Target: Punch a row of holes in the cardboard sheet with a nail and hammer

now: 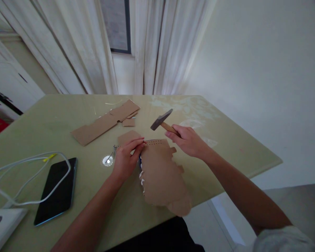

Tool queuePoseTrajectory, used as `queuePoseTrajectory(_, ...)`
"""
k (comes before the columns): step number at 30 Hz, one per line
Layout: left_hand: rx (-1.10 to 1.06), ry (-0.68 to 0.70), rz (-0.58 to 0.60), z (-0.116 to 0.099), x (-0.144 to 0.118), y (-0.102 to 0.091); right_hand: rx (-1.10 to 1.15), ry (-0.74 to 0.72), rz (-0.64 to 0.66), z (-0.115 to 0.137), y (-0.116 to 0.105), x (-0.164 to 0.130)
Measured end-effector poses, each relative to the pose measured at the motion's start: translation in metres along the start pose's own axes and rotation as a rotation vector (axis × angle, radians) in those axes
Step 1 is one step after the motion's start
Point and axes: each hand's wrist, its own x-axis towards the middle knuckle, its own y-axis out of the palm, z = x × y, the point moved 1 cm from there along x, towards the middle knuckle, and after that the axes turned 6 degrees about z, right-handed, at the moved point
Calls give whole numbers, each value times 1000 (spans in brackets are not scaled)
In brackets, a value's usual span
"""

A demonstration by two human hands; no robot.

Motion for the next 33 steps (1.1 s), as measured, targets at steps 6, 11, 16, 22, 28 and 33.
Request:
queuePoseTrajectory(6,-175,-106,-16,5,2,3,137,142,-25,-43,34,11)
queuePoseTrajectory(11,-350,-233,-5,11,3,5,419,134,-6,-50,48,16)
queuePoseTrajectory(16,-469,-280,-14,9,6,2,681,157,-27,-41,48,25)
queuePoseTrajectory(22,-429,-279,-12,9,11,0,716,216,-30,-47,55,37)
queuePoseTrajectory(28,-341,-225,48,5,13,-1,715,248,25,-48,58,30)
queuePoseTrajectory(33,-246,-216,102,2,3,-7,679,197,11,-42,66,26)
